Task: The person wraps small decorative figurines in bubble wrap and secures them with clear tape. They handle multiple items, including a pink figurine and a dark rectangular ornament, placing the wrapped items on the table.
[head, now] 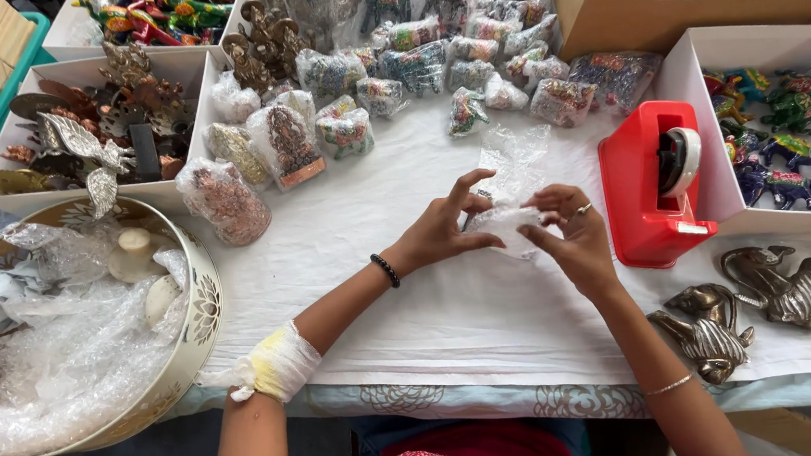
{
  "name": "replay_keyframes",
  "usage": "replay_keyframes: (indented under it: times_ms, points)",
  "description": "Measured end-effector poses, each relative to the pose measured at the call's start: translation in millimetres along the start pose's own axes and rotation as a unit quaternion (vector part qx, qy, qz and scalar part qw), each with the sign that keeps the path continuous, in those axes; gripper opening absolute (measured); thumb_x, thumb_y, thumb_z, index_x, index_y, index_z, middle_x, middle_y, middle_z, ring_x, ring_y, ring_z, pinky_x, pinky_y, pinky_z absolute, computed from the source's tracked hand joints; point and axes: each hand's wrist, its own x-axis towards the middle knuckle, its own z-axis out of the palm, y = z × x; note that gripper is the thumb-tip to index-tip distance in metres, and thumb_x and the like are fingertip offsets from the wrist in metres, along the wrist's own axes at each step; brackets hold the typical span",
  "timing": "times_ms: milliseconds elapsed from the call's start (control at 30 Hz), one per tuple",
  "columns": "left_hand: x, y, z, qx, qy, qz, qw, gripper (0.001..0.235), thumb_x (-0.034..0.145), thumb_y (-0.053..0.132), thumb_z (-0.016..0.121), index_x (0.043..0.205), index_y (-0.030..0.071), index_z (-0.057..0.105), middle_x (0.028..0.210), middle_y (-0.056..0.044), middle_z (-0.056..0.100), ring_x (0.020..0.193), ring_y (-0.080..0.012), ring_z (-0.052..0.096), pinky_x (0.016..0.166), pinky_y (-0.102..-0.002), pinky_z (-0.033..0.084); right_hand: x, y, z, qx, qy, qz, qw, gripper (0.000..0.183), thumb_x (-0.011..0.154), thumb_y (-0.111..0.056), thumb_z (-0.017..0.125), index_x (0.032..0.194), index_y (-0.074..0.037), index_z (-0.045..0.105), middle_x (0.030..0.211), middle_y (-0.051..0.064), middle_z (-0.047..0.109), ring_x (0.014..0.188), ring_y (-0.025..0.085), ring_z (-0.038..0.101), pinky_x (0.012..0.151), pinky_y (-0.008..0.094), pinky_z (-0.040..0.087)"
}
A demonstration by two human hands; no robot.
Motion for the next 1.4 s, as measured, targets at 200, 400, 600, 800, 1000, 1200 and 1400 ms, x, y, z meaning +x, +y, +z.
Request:
replay_keyframes:
  times_ms: [200,400,600,800,1000,1200,1400]
  points:
    - [9,-10,-5,-0.079,-0.002,-0.082,0.994,0.083,0.090,0.018,0.083,0.157,0.014,0.034,0.103,-0.012,0.077,0.098,-0.0160,0.075,0.092,-0.034,0.061,12,-19,5,-0.005,0.069,-0.004,0.998,0.084,0.079,-0.017,0.085,0.147,-0.007,0.036,0.127,0.001,0.060,0.112,0.012,0.061,0.085,0.027,0.053]
    - [33,-19,1,-0.160,0.051,-0.112,0.979,0.081,0.090,0.015,0.080,0.157,0.014,0.036,0.110,-0.010,0.076,0.102,-0.0144,0.074,0.088,-0.029,0.061,12,-3,5,-0.059,0.040,0.111,0.991,0.091,0.079,-0.020,0.088,0.158,-0.011,0.042,0.088,0.003,0.061,0.079,0.008,0.056,0.070,0.025,0.050]
    - [39,-77,14,0.242,0.176,-0.112,0.947,0.096,0.072,0.049,0.094,0.143,0.002,0.049,0.111,-0.018,0.070,0.102,-0.0329,0.063,0.089,-0.045,0.049,31,0,1,-0.079,0.113,0.150,0.979,0.083,0.074,-0.023,0.089,0.149,-0.012,0.053,0.094,0.001,0.071,0.078,0.008,0.061,0.071,0.024,0.051]
    - [53,-69,12,0.191,-0.017,-0.303,0.933,0.097,0.064,0.072,0.078,0.125,-0.003,0.066,0.096,-0.009,0.077,0.098,-0.0252,0.070,0.109,-0.039,0.036,45,21,-12,-0.194,0.109,0.111,0.968,0.094,0.064,-0.023,0.097,0.147,-0.012,0.055,0.100,0.007,0.069,0.092,0.013,0.062,0.080,0.029,0.053]
    - [63,-83,13,0.186,-0.029,-0.337,0.922,0.093,0.059,0.064,0.089,0.119,-0.004,0.068,0.098,-0.011,0.076,0.106,-0.0255,0.060,0.102,-0.040,0.036,45,25,-16,-0.165,0.137,0.122,0.969,0.095,0.060,-0.029,0.097,0.145,-0.010,0.059,0.099,0.008,0.067,0.093,0.018,0.059,0.081,0.033,0.053]
    - [68,-69,22,0.224,-0.056,-0.358,0.905,0.071,0.067,0.058,0.090,0.116,0.009,0.074,0.104,-0.012,0.072,0.108,-0.0326,0.053,0.095,-0.042,0.039,46,25,-21,-0.424,0.099,0.145,0.889,0.082,0.062,-0.049,0.101,0.121,-0.001,0.072,0.108,0.020,0.066,0.094,0.029,0.065,0.083,0.038,0.051]
    - [42,-57,6,-0.001,-0.007,-0.259,0.966,0.037,0.084,0.027,0.083,0.110,0.006,0.066,0.103,-0.011,0.076,0.091,-0.0184,0.069,0.083,-0.034,0.055,40,39,-19,-0.196,0.093,0.129,0.968,0.051,0.070,-0.029,0.090,0.106,0.003,0.071,0.112,0.008,0.068,0.096,0.016,0.066,0.082,0.032,0.053]
